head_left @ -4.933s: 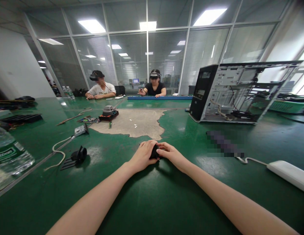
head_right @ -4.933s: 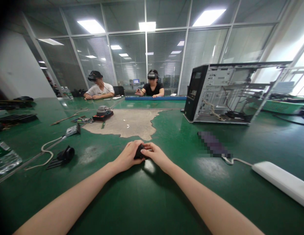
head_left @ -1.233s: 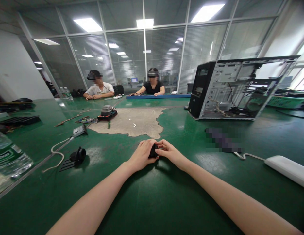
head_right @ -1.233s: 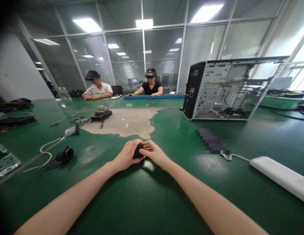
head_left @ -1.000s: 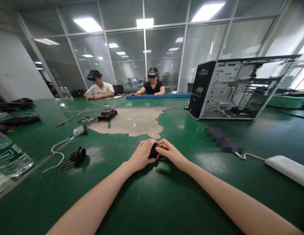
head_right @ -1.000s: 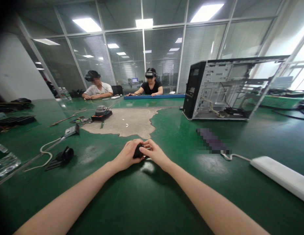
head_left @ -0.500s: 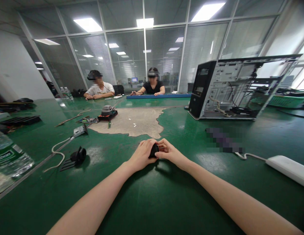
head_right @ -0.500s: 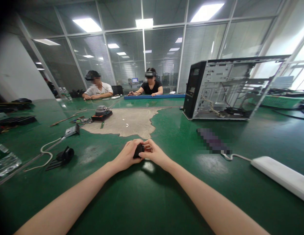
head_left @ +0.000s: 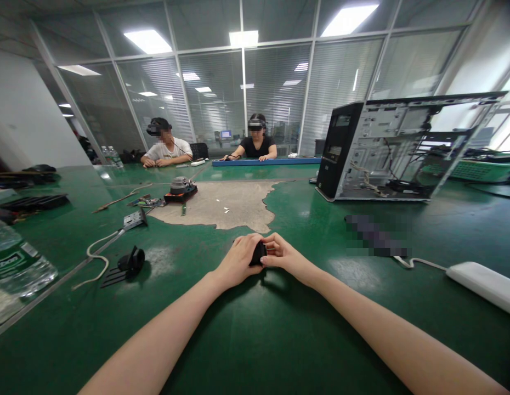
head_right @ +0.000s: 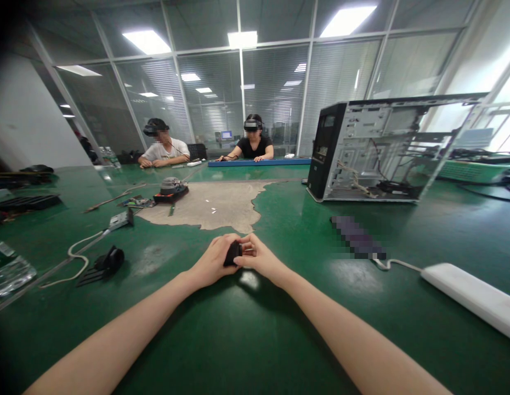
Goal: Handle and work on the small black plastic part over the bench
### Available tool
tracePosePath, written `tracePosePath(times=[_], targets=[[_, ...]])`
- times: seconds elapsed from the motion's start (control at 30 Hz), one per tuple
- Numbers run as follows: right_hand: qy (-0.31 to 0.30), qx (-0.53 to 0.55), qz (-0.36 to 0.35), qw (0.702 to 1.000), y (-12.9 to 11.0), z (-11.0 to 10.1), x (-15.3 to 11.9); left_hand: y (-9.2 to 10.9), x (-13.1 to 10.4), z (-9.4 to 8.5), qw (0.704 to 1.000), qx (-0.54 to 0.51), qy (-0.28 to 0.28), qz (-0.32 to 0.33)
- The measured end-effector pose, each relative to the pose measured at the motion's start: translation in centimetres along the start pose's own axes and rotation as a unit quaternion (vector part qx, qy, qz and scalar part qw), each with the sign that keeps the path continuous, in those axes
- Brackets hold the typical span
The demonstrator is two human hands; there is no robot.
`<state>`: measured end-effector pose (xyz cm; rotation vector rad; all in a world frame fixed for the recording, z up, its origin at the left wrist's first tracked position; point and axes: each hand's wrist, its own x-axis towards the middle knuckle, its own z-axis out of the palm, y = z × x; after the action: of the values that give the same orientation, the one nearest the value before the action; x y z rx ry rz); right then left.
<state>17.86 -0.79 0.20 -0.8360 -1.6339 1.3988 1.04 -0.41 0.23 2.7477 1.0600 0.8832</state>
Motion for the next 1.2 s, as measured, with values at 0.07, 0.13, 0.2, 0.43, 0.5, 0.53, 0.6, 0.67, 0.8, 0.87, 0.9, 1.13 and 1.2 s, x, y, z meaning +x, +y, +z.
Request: tracePosePath(times=[0.07,0.13,0.2,0.43,0.5,0.53,0.6,0.67,0.8,0.87,0.9,1.13,1.2], targets=[[0.001,0.005,-0.002,1.000,-0.11,0.01,-0.11,0.04,0.00,-0.06,1.000,-0.002,0.000,-0.001],[0.018,0.009,0.002,1.000,-0.05,0.15,-0.10,0.08,0.01,-0.09,1.000,-0.006,0.002,0.000],[0.035,0.012,0.005,0.999,0.16,0.33,0.01,0.09,0.03,-0.08,1.000,-0.009,0.004,0.001],[0.054,-0.016,0.010,0.998,0.52,0.28,0.33,-0.01,0.04,0.05,1.000,-0.007,0.009,-0.003],[0.033,-0.013,0.002,0.999,0.23,0.17,0.20,-0.04,0.03,0.05,1.000,-0.008,0.006,-0.002],[0.022,-0.010,-0.002,1.000,0.07,0.15,0.11,-0.04,0.03,0.04,1.000,-0.007,0.005,-0.002],[0.009,-0.004,-0.010,1.000,-0.17,0.20,-0.07,-0.03,0.03,0.01,1.000,-0.006,0.004,-0.001],[0.015,0.002,-0.013,1.000,-0.20,0.31,-0.16,0.02,0.04,-0.03,1.000,-0.005,0.004,0.000],[0.040,0.007,-0.003,0.999,0.32,0.49,0.02,0.13,0.06,-0.07,1.000,-0.007,0.010,-0.001],[0.055,-0.005,0.004,0.998,0.58,0.47,0.19,0.13,0.06,-0.03,1.000,-0.005,0.012,-0.002],[0.062,-0.011,0.009,0.998,0.65,0.43,0.26,0.11,0.06,0.00,1.000,-0.003,0.012,-0.002],[0.010,0.001,-0.006,1.000,0.21,-0.06,0.07,-0.06,0.05,0.12,1.000,-0.003,0.006,-0.004],[0.006,0.008,-0.009,1.000,0.09,0.00,-0.02,-0.05,0.04,0.10,1.000,-0.003,0.007,-0.004]])
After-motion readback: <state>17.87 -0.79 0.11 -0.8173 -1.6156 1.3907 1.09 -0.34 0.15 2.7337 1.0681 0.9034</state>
